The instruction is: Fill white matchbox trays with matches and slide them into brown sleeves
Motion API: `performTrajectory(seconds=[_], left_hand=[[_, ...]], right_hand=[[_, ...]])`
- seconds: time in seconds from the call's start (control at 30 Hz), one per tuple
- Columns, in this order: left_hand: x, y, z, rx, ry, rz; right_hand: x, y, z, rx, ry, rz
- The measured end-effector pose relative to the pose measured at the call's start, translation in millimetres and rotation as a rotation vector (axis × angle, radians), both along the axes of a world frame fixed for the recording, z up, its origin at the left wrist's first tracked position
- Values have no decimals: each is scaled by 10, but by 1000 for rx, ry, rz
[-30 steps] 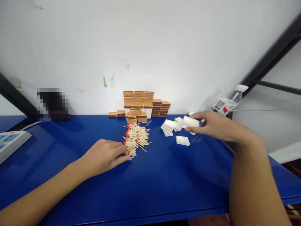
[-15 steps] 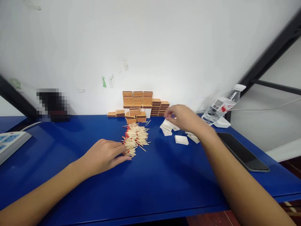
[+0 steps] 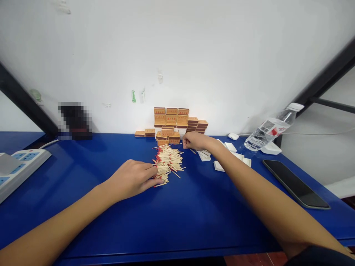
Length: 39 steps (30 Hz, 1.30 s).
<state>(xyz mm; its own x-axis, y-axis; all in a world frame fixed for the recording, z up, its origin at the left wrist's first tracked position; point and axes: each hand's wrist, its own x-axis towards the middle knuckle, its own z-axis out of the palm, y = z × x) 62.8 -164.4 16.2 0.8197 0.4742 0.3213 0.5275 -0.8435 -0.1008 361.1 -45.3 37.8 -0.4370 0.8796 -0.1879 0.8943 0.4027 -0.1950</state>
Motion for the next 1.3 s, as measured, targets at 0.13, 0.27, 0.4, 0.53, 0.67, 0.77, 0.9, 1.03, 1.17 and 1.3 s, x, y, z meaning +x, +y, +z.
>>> performTrajectory(seconds=[0.13, 0.27, 0.4, 0.53, 0.67, 0.77, 0.9, 1.03, 1.17, 1.3], left_hand=[[2, 0, -2, -2, 1, 1], [7, 0, 4, -2, 5, 8], [3, 1, -1, -6, 7, 3], [-3, 5, -17, 10, -9, 2], [-1, 8, -27, 19, -22, -6], [2, 11, -32, 20, -29, -8], [-1, 14, -34, 9, -27, -3], [-3, 12, -32, 3, -17, 2], [1, 11, -34, 1, -11, -3], [2, 9, -43, 8, -18, -5]], right_hand=[[30, -18, -16, -20, -37, -17], [98, -10, 8, 4, -93, -88], [144, -12, 31, -13, -151, -145], [141, -23, 35, -94, -135, -133], [84, -48, 50, -94, -38, -118], [-3, -81, 77, -25, 92, -153], [-139, -136, 102, 52, 289, -251], [-237, -187, 22, 84, 433, -347], [-273, -209, -157, 132, 500, -418], [-261, -227, -252, 198, 498, -374]])
